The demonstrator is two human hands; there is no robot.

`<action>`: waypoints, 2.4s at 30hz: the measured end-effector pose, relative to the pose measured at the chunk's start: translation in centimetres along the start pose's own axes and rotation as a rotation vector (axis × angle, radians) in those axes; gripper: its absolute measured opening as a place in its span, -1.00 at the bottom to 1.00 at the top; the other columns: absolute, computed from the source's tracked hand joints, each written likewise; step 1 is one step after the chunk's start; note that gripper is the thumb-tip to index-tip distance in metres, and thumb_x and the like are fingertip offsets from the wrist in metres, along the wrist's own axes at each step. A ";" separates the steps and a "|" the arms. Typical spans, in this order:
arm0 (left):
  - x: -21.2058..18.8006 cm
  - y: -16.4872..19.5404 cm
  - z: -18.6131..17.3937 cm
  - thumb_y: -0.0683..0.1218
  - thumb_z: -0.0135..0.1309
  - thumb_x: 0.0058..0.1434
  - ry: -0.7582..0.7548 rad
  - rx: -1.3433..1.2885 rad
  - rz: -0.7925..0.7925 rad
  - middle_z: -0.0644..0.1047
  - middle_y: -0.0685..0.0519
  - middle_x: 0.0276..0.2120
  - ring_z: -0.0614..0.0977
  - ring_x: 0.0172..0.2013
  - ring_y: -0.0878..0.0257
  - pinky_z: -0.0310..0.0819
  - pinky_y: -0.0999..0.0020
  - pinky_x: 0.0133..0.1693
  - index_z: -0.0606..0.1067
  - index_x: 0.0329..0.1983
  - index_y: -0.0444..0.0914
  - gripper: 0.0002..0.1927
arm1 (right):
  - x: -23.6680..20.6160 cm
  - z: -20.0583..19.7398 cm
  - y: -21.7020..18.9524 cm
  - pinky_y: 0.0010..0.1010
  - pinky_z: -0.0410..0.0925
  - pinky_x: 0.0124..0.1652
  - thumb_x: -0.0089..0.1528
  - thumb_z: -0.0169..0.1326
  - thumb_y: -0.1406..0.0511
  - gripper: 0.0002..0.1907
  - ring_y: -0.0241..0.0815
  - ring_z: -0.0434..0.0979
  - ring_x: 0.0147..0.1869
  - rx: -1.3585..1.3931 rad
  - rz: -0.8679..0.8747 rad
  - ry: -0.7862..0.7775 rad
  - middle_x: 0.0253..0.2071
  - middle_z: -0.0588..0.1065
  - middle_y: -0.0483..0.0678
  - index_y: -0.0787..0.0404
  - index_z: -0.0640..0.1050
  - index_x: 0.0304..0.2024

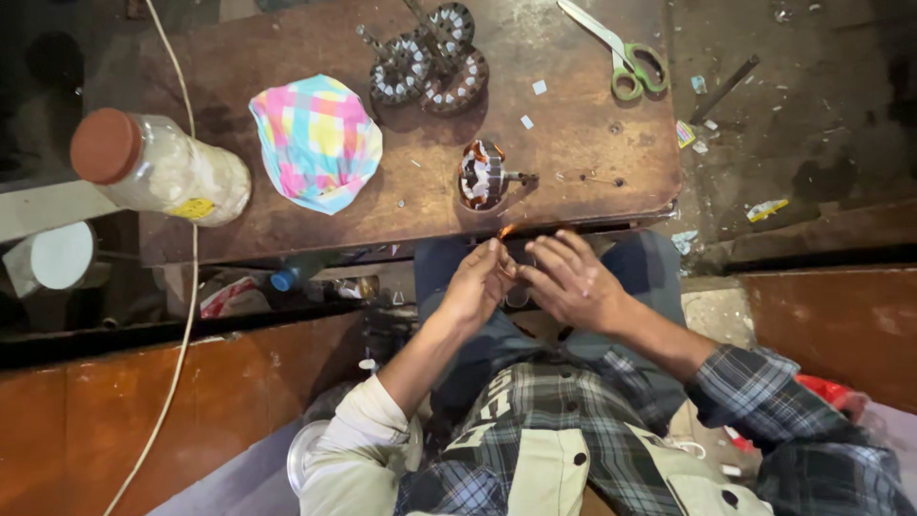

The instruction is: The person winds copper wire around a cylindrical stator core, repeatedly wrapping and adjusting the wire by hand. They handle the wire and core continuously, occasionally repositioning the coil and trimming excess wire.

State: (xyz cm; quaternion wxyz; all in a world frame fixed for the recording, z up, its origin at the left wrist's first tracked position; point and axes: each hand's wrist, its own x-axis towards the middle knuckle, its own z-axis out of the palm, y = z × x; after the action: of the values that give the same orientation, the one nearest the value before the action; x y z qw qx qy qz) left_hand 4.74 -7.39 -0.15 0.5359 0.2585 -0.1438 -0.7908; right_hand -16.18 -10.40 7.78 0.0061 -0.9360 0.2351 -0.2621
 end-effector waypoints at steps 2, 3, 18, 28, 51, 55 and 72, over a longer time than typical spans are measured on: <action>-0.4 -0.1 0.1 0.06 -0.14 0.56 0.015 0.014 -0.028 0.51 0.12 -0.33 0.58 -0.23 0.28 0.47 0.26 -0.04 0.42 -0.24 -0.20 -0.70 | -1.0 0.4 -0.4 0.02 0.29 0.24 0.09 0.27 0.23 -0.37 0.15 0.48 0.21 0.146 0.061 -0.057 0.16 0.44 0.17 0.29 0.42 0.18; -0.6 0.0 0.3 0.06 -0.16 0.54 0.020 0.023 -0.041 0.51 0.12 -0.33 0.57 -0.22 0.28 0.47 0.26 -0.03 0.41 -0.25 -0.19 -0.70 | -1.4 0.8 -0.4 -0.01 0.31 0.20 0.10 0.27 0.23 -0.37 0.13 0.49 0.17 0.210 0.104 -0.069 0.12 0.47 0.16 0.31 0.42 0.18; -1.2 3.4 0.2 0.09 0.01 0.48 0.056 0.283 -0.170 0.20 0.26 -0.74 0.20 -0.73 0.45 0.21 0.42 -0.53 0.48 -0.37 -0.27 -0.61 | -1.9 1.5 1.9 -0.24 0.37 -0.19 0.08 0.25 0.26 -0.50 -0.04 0.49 -0.23 0.317 -0.153 -0.160 -0.30 0.48 -0.04 0.34 0.56 0.06; -0.2 4.4 1.9 0.05 0.02 0.44 0.095 0.498 -0.077 0.23 0.27 -0.73 0.19 -0.74 0.47 0.03 0.47 -0.66 0.46 -0.46 -0.26 -0.62 | 2.1 2.5 2.6 -0.13 0.39 0.09 0.28 0.30 0.33 -0.65 0.02 0.57 0.06 0.011 0.290 0.095 -0.03 0.55 -0.02 0.26 0.59 0.10; 6.7 13.2 5.5 -0.22 0.23 0.14 0.032 1.730 0.778 0.64 -0.14 -0.29 0.69 -0.27 -0.06 0.54 0.12 -0.20 0.65 -0.08 -0.25 -0.74 | 9.6 2.4 6.3 -0.45 0.43 -0.26 0.23 0.24 0.42 -0.80 -0.25 0.63 -0.24 0.663 0.618 0.335 -0.25 0.63 0.02 0.31 0.65 -0.08; 6.6 12.8 5.5 -0.25 0.22 0.12 0.068 1.753 0.824 0.63 -0.16 -0.20 0.66 -0.18 -0.11 0.54 0.10 -0.13 0.62 -0.11 -0.30 -0.76 | 9.3 2.4 6.5 -0.41 0.46 -0.23 0.22 0.18 0.45 -0.76 -0.19 0.66 -0.19 0.683 0.615 0.300 -0.20 0.63 0.06 0.32 0.64 -0.05; 6.0 12.0 5.5 -0.29 0.15 0.08 0.159 1.689 0.764 0.63 -0.18 -0.21 0.68 -0.21 -0.10 0.56 0.12 -0.15 0.64 -0.06 -0.28 -0.67 | 8.2 3.6 7.4 -0.40 0.44 -0.23 0.25 0.20 0.46 -0.82 -0.18 0.63 -0.22 0.622 0.594 0.279 -0.22 0.62 0.05 0.28 0.65 -0.08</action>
State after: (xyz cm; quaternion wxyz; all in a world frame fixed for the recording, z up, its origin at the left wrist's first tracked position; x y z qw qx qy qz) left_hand 9.19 -17.85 8.92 0.4025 0.5513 -0.7099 -0.1738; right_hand -11.44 -21.01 7.64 0.3302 -0.7373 0.4022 -0.4309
